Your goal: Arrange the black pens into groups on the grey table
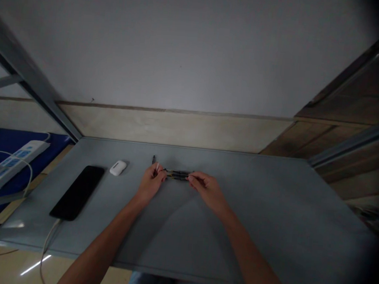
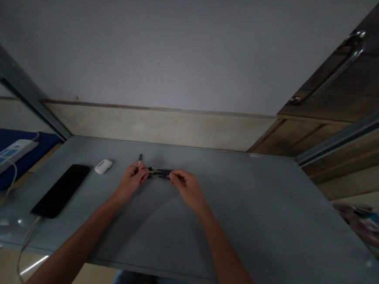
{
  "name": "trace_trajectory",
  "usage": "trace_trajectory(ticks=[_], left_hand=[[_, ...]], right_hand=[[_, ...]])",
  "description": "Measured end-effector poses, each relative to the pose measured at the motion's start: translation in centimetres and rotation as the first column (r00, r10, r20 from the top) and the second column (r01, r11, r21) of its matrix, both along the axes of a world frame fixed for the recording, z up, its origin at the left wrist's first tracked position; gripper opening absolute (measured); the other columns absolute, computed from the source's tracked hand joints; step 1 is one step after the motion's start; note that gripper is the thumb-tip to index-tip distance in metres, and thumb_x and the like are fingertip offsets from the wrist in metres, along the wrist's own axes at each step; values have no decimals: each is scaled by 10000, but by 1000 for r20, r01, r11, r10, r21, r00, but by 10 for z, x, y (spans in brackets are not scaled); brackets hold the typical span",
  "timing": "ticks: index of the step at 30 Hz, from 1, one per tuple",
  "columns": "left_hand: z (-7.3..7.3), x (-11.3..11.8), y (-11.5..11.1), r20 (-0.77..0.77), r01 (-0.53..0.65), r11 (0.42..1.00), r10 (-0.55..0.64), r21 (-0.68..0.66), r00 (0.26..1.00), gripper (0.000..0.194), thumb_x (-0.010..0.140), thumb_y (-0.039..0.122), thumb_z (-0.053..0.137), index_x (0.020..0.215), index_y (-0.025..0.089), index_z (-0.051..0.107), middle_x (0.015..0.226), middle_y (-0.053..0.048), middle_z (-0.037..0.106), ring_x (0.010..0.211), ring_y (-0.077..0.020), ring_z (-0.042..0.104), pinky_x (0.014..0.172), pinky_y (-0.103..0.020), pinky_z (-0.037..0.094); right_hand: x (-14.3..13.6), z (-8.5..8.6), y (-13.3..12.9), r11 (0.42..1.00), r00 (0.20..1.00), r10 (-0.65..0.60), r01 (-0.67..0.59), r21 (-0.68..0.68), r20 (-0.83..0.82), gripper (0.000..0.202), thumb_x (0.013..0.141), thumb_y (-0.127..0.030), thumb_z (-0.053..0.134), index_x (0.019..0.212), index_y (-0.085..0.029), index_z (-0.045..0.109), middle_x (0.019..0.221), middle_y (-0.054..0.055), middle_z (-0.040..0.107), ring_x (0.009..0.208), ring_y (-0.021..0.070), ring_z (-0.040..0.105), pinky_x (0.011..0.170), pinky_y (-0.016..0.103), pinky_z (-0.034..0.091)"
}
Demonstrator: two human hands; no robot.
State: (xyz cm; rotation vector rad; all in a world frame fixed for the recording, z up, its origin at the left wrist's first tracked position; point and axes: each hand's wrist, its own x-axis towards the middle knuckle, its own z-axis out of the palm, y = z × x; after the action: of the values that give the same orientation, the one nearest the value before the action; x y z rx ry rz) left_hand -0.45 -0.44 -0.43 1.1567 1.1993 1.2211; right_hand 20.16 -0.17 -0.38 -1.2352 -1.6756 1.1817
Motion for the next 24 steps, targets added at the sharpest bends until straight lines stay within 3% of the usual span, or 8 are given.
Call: trace_trajectory(ticks=[3,8,15,21,24], left_hand=[[1,0,0,18,-12,1000,12,1,1000,258,782,267,539,680,208,310,550,74,366,487,-75,329,473,-189,256],[-1,0,0,2,11,999,-11,36,1000,254,788,258,529,666,207,313,548,74,356,492,-77,338,480,-193,267],[-3,-1,0,-16,-12,1000,12,13,1000,242,770,266,538,666,205,328,567,71,388,486,-75,329,472,-191,264],[-1,-1,-1,-42,10,1000,-9,29,999,221,754,224,522,643,201,333,563,66,385,492,-76,335,481,-193,261],[-1,-1,0,-58,5,1000,-3,27,998,228,747,220,533,629,198,339,563,63,388,494,-77,335,486,-197,260]], right_hand=[[0,-1,0,1000,1000,-4,4,10,6,329,883,-473,513,878,-188,675,699,19,613,634,147,555,580,242,412],[1,-1,0,999,1000,-26,27,-22,17,453,923,-507,418,705,-179,642,602,11,567,575,135,531,567,245,400],[1,-1,1,1000,1000,-3,3,24,4,316,875,-474,527,883,-190,665,686,6,600,613,141,543,559,239,396],[1,-2,1,999,998,-36,36,-4,49,440,916,-502,428,709,-186,655,594,8,562,559,139,522,547,245,383],[1,-1,1,1000,999,-18,18,-4,31,368,891,-488,488,762,-186,655,619,2,565,566,139,518,543,244,375]])
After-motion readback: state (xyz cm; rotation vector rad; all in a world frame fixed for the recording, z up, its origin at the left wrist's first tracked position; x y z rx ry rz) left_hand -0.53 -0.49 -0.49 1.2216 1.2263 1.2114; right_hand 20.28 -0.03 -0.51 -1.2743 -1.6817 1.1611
